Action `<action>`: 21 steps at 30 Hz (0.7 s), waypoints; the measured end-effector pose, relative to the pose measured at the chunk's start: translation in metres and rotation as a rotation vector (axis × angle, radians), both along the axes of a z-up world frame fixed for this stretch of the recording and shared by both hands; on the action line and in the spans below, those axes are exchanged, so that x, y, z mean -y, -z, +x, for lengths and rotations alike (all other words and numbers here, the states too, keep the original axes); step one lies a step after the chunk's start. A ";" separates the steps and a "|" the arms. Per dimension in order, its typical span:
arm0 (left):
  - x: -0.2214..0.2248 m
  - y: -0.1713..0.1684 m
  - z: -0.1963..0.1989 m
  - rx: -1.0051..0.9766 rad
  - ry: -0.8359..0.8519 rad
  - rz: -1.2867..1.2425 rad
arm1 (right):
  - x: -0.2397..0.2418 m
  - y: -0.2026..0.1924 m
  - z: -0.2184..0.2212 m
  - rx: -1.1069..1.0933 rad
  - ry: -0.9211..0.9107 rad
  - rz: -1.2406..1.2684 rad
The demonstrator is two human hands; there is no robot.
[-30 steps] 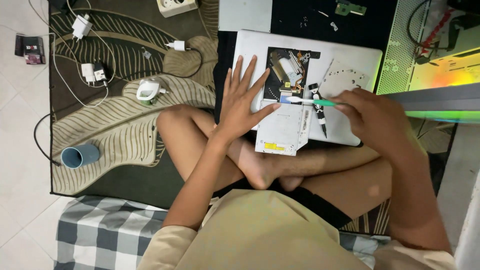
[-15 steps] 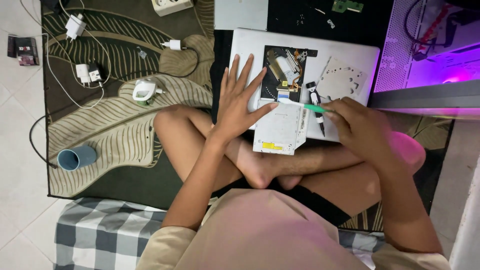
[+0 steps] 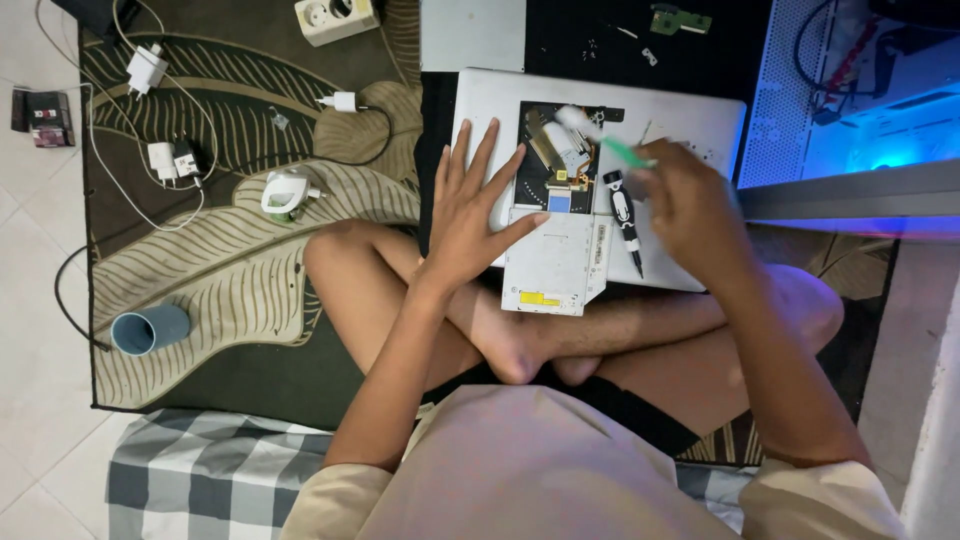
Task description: Disassembling, cleaning, and reassembling a laptop CD drive using a screwdriver and a brush.
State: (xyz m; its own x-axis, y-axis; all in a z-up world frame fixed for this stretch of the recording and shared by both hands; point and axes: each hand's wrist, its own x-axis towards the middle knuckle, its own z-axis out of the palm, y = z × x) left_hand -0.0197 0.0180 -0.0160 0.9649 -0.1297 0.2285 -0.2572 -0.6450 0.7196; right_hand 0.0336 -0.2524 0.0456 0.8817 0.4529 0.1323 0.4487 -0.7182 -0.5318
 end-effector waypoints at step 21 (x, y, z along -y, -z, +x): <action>-0.001 -0.005 -0.001 0.039 0.015 0.011 | 0.063 0.023 0.053 0.135 0.093 0.171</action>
State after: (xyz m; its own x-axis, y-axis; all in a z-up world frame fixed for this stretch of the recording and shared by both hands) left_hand -0.0203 0.0187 -0.0113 0.9531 -0.1465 0.2648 -0.2947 -0.6484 0.7019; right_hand 0.0869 -0.3154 0.0228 0.8876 0.3315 0.3199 0.4603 -0.6647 -0.5885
